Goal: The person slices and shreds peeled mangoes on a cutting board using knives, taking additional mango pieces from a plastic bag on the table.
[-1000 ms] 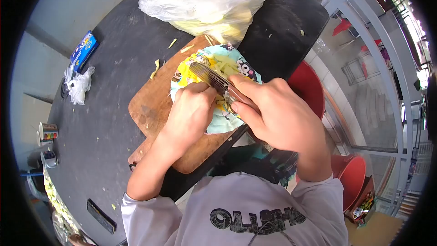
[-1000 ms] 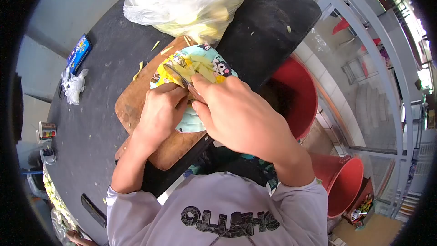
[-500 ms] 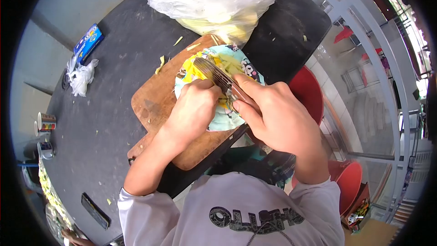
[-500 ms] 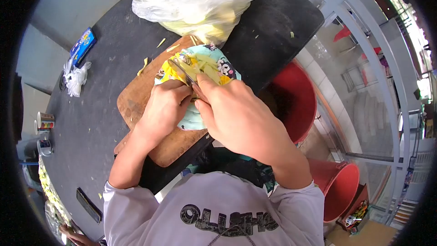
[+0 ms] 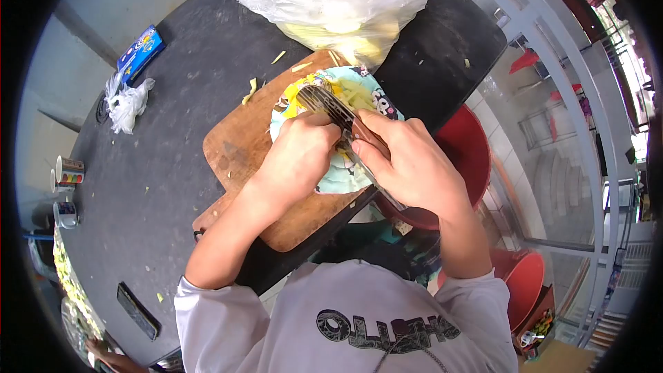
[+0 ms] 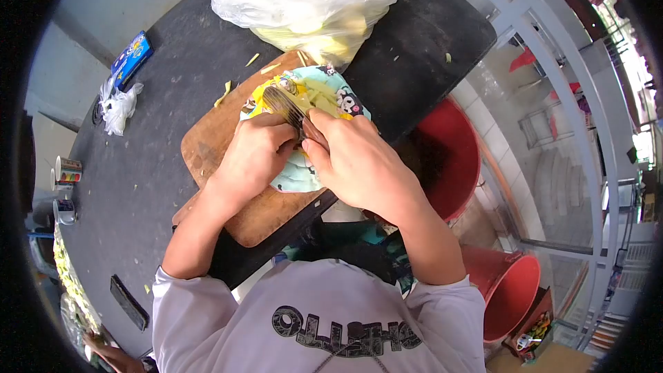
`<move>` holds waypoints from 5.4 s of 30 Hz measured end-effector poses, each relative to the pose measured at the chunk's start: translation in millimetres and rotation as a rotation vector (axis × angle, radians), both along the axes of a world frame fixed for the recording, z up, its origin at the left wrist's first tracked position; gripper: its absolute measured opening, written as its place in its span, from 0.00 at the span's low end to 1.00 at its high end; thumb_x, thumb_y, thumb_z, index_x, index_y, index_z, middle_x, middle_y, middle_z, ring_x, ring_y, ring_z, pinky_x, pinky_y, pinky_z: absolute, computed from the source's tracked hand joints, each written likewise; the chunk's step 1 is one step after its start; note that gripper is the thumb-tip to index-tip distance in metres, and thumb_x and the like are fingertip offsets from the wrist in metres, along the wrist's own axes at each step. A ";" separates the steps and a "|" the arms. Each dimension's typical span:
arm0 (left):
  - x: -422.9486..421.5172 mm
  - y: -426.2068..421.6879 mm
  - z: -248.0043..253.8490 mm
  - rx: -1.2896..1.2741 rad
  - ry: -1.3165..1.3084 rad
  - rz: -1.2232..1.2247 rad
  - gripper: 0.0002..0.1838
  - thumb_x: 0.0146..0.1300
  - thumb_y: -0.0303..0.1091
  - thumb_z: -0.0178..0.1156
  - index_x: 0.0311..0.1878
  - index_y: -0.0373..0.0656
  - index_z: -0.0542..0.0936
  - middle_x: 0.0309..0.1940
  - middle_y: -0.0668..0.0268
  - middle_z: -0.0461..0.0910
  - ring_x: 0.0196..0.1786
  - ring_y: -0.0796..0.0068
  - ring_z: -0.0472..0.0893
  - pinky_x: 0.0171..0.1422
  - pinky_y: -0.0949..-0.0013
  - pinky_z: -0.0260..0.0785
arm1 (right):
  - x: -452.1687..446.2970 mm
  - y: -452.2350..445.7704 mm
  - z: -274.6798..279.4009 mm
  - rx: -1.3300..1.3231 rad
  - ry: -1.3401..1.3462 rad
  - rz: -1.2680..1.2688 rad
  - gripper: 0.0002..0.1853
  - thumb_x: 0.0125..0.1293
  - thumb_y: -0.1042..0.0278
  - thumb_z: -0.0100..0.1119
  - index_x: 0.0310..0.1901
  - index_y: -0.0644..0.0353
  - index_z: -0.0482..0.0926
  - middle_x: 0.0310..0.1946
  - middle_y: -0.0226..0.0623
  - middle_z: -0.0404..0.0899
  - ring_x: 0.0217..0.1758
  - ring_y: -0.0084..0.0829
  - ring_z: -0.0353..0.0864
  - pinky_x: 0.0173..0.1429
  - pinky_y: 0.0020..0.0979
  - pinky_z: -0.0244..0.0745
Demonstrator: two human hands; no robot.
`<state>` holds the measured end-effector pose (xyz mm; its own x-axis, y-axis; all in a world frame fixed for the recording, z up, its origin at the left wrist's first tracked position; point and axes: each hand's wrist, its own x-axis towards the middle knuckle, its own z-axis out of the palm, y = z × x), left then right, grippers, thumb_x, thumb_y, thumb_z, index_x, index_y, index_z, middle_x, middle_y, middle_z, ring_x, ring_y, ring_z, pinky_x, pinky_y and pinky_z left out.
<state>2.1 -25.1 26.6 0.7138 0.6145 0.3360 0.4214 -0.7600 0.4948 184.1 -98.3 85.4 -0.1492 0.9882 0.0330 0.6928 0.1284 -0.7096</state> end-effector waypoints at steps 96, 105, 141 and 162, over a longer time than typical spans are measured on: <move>-39.1 29.6 27.5 -0.163 0.240 0.347 0.24 0.46 0.25 0.70 0.50 0.30 0.83 0.41 0.46 0.85 0.44 0.54 0.86 0.51 0.60 0.78 | 33.1 -44.0 19.7 0.103 0.291 -0.248 0.20 0.68 0.74 0.60 0.60 0.72 0.75 0.31 0.55 0.82 0.30 0.47 0.84 0.37 0.34 0.76; -18.2 31.4 17.7 -0.290 0.300 0.282 0.29 0.42 0.25 0.69 0.52 0.23 0.79 0.34 0.38 0.83 0.43 0.42 0.84 0.50 0.53 0.77 | 62.4 -78.6 -8.7 0.018 0.571 -0.440 0.22 0.70 0.77 0.59 0.65 0.68 0.75 0.26 0.30 0.80 0.20 0.14 0.73 0.24 0.22 0.68; 156.7 6.3 114.2 -0.489 -0.611 -0.324 0.23 0.52 0.18 0.63 0.55 0.31 0.80 0.35 0.68 0.79 0.37 0.79 0.80 0.42 0.74 0.75 | 155.0 -159.1 -262.9 0.353 0.067 -1.129 0.16 0.75 0.65 0.55 0.58 0.63 0.71 0.35 0.52 0.82 0.39 0.55 0.85 0.43 0.43 0.77; -46.4 -13.8 -16.1 -0.591 -0.354 0.332 0.19 0.58 0.12 0.58 0.53 0.35 0.79 0.36 0.72 0.73 0.40 0.85 0.74 0.43 0.80 0.67 | 151.3 -177.8 -337.1 0.171 0.338 -1.058 0.19 0.71 0.67 0.64 0.58 0.69 0.76 0.35 0.39 0.84 0.38 0.26 0.82 0.45 0.29 0.76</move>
